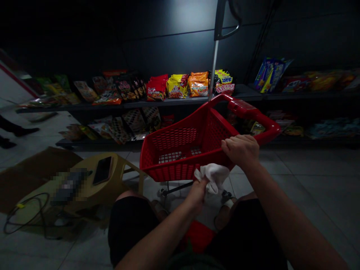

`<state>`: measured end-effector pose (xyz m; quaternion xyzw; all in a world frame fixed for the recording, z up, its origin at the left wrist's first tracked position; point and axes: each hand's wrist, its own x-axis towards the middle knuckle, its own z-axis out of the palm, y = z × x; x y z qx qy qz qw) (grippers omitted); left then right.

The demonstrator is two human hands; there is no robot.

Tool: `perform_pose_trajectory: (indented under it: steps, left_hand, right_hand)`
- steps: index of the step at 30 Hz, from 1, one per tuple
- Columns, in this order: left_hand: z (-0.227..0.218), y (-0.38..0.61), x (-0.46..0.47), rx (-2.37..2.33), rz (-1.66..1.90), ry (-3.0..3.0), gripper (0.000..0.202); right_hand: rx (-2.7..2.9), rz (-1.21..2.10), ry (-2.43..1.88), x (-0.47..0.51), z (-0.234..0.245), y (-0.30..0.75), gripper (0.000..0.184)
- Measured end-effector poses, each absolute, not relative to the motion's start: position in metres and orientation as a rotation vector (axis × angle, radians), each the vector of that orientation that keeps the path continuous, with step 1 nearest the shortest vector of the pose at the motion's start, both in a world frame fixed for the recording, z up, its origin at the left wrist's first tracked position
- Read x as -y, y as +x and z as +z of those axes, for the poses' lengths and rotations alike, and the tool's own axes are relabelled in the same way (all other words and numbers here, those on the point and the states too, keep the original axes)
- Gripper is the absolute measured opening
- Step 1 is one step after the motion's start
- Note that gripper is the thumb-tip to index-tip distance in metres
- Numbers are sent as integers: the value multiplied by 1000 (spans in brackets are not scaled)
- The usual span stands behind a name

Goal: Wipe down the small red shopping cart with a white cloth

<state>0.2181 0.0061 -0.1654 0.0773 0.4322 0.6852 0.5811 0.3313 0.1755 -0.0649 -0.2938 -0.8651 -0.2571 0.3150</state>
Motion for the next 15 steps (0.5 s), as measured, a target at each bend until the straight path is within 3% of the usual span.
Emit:
perform_pose_trajectory:
  steps: [4,6,9,15]
  left_hand:
    - [-107,167,1,-1635,1849,1240,36]
    - [-89,158,-15,-1843,1603,1617,38]
    - [-86,179,-53,-1922,1263,1868,42]
    - [-91,219,-99,-1981,1211,2058,33]
  right_hand:
    - [2281,-611,-774,-173,-63,338,38]
    - [2268,-586,-787,-173,-63,338,38]
    - [2251,-560,-809,-177,-66,338,39]
    - [2228,-566,-828,-195,-66,342,41]
